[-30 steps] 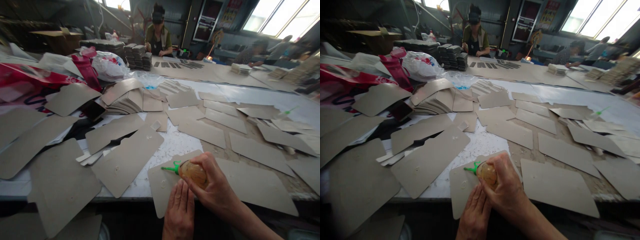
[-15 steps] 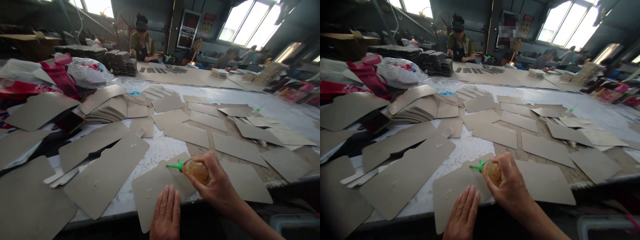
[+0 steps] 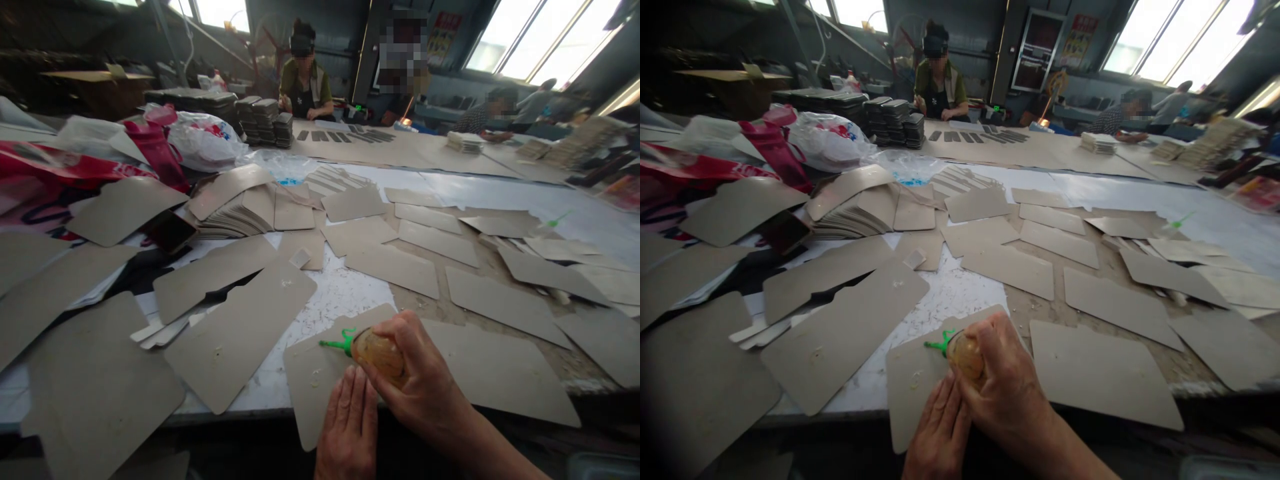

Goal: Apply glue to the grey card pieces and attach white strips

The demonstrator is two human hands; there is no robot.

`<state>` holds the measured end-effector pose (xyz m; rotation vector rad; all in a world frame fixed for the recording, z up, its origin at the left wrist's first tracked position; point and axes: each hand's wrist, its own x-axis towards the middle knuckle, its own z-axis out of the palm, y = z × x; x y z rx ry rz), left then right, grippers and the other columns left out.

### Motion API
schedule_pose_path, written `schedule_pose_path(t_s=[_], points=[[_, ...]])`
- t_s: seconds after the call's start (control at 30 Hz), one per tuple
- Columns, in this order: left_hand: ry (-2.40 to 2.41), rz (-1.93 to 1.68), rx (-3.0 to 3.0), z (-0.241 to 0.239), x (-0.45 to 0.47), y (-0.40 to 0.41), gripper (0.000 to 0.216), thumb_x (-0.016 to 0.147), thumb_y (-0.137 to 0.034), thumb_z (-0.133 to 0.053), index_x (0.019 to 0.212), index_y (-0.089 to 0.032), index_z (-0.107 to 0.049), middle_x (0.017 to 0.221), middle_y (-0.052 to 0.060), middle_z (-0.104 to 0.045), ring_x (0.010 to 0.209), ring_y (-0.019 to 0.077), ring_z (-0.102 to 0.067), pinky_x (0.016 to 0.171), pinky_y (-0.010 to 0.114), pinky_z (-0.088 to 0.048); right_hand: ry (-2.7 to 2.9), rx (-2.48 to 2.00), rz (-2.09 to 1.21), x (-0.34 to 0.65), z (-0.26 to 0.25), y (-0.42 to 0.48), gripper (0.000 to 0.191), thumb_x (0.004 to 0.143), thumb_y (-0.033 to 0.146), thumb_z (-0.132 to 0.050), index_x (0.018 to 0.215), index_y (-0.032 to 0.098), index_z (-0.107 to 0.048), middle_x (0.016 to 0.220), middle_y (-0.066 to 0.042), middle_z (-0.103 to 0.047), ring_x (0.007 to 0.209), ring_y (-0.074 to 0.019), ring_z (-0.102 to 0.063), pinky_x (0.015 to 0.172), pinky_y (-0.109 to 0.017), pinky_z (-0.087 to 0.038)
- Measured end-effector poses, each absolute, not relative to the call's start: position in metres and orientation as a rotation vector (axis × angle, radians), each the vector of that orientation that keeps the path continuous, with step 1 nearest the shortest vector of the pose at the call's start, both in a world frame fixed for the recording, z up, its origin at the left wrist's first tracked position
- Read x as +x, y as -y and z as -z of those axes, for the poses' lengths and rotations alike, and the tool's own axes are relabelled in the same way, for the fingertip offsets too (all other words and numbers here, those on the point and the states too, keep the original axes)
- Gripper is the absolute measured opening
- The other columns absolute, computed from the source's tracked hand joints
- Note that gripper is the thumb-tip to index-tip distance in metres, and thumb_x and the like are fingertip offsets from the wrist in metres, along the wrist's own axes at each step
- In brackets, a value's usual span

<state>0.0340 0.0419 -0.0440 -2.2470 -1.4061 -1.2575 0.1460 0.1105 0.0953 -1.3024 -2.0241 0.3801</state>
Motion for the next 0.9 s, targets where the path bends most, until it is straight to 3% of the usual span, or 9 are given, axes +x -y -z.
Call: schedule_pose_path(t_s=[0.17, 0.5, 0.9], points=[[1.346, 1.002, -2.382, 0.033, 0.022, -0.044, 0.041, 0.088, -0.003, -0.04, 0.122, -0.008, -0.061, 0.13, 0.013, -0.062, 0.132, 0.0248, -0.046, 0.116, 0.037, -0.031, 2.023, -1.354, -0.265, 0.164, -0.097, -0.111, 0.025, 0.081, 0.012, -0.058, 0.101, 0.024, -0.048, 0.09, -0.005, -0.048, 0.079, -0.0214, -0.052, 0.066, -0.033, -0.049], [1.354, 1.081, -2.371, 0.044, 0.024, -0.048, 0.04, 0.09, -0.002, -0.036, 0.117, -0.01, -0.064, 0.121, 0.011, -0.068, 0.14, 0.0218, -0.032, 0.119, 0.034, -0.022, 1.982, -1.453, -0.148, 0.196, -0.098, -0.115, 0.022, 0.084, 0.015, -0.059, 0.101, 0.023, -0.048, 0.092, -0.005, -0.047, 0.081, -0.0215, -0.051, 0.069, -0.035, -0.047], [1.209, 1.1, -2.313, 0.055, 0.022, -0.059, 0.036, 0.09, -0.004, -0.039, 0.113, -0.01, -0.065, 0.105, 0.013, -0.073, 0.141, 0.0209, -0.029, 0.119, 0.034, -0.021, 1.877, -1.617, -0.007, 0.24, -0.089, -0.123, 0.022, 0.081, 0.017, -0.06, 0.099, 0.022, -0.047, 0.093, -0.005, -0.046, 0.083, -0.0235, -0.051, 0.072, -0.038, -0.047]])
